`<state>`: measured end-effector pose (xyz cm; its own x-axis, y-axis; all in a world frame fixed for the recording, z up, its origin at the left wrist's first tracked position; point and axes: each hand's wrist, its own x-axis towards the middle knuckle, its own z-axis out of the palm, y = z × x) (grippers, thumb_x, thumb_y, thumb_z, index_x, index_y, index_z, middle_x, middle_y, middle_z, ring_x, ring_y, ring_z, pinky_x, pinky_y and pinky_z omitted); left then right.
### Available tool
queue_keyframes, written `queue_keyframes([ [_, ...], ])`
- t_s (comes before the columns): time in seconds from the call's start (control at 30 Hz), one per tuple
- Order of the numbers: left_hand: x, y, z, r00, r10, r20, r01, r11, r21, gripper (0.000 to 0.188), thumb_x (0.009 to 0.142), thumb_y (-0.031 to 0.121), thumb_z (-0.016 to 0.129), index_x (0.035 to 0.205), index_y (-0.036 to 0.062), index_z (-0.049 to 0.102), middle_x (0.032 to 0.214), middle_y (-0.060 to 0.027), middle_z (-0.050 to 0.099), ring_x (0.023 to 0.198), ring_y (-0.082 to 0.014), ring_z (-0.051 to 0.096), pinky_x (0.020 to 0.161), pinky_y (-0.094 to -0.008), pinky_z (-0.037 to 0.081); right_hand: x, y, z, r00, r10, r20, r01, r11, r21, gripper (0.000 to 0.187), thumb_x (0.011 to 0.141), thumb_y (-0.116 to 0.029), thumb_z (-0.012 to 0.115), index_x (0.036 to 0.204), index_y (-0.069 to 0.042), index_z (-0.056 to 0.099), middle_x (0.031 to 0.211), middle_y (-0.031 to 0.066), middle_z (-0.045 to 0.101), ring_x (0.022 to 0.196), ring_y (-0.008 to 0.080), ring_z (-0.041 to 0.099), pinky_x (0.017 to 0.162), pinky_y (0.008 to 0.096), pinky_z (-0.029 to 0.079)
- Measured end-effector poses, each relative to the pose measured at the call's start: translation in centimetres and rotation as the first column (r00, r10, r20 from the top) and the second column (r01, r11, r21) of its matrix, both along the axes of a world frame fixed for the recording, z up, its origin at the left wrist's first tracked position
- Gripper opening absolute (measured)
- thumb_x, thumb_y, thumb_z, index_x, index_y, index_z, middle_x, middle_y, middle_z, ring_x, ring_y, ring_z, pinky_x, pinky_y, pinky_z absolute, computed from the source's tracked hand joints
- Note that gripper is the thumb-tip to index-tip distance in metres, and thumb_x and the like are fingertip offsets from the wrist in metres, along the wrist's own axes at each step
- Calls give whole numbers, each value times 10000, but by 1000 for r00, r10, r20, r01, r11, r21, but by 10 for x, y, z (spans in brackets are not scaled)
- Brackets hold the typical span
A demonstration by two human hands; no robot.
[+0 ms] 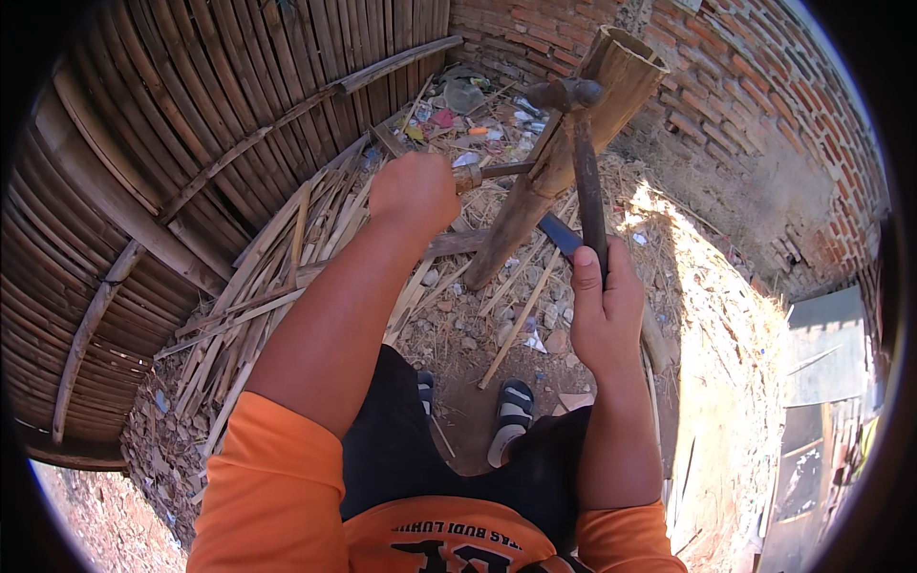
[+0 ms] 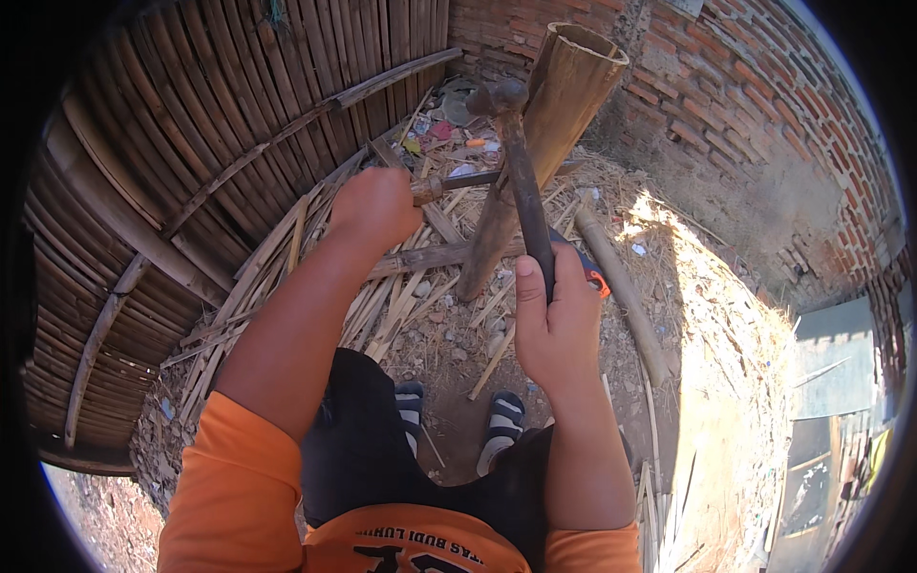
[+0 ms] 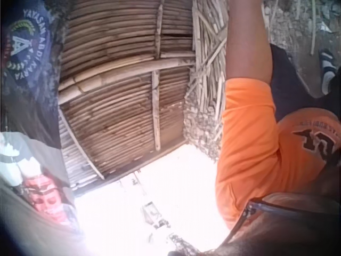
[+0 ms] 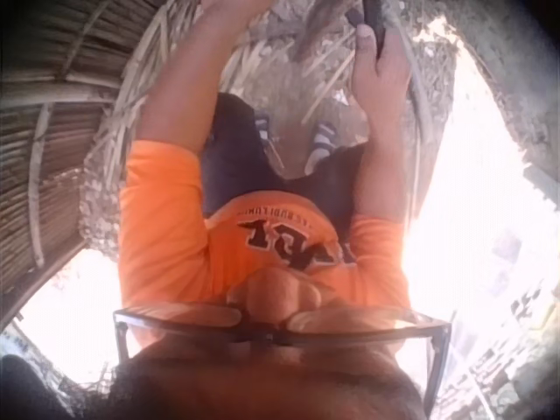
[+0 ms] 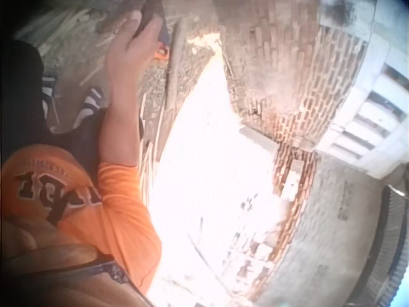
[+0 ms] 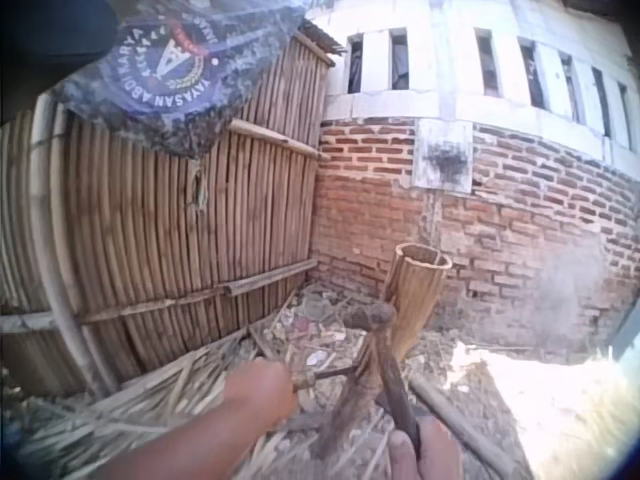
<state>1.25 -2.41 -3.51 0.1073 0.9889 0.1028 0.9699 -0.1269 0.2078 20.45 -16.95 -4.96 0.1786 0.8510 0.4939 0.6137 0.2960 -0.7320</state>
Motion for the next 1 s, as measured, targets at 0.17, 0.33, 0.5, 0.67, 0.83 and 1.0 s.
queue_keyframes([
  [0.17,0,4,-6,1000,-4,1,4,999,-35,250,826,171,710,1040,65,785,1069,-165,756,998,-349,736,868,-435,595,15,20,-57,972,-51,228,106,966,-236,313,1039,-313,580,1134,-14,585,707,187,624,655,362,658,600,420,478],
  [0.33,-11,3,-11,1000,14,27,-14,1000,-17,246,828,155,698,1039,62,785,1069,-174,754,998,-356,734,863,-441,596,4,5,-19,994,11,106,-7,999,-39,319,1039,-323,576,1164,-30,574,676,166,604,599,344,640,574,413,476],
  [0.5,-2,-1,-4,1000,11,24,-10,999,-47,239,839,154,701,1047,71,785,1071,-175,754,992,-346,738,853,-448,599,8,15,-49,983,-64,174,76,995,-62,281,1039,-293,579,1148,-35,570,668,149,606,578,329,639,562,404,469],
  [0.67,-7,0,-4,999,21,37,-19,999,-35,234,841,157,711,1047,74,785,1069,-170,755,981,-338,743,840,-448,604,6,14,-35,988,-31,154,45,995,-84,275,1041,-297,582,1119,-35,602,679,136,613,617,301,674,574,402,477],
  [0.83,-3,1,-12,999,4,39,-3,1000,-23,228,838,156,713,1037,69,784,1049,-172,756,973,-341,744,839,-448,603,4,9,-34,990,-88,109,80,994,79,271,1052,-291,565,1101,-26,598,668,101,606,610,227,665,579,382,483],
  [1.0,-7,4,-14,999,19,49,-19,1000,13,219,835,154,716,1022,62,784,1028,-174,757,956,-344,746,829,-451,603,8,22,-45,991,11,134,2,995,-96,283,1052,-308,564,1083,-28,591,679,107,608,619,230,640,598,379,480],
])
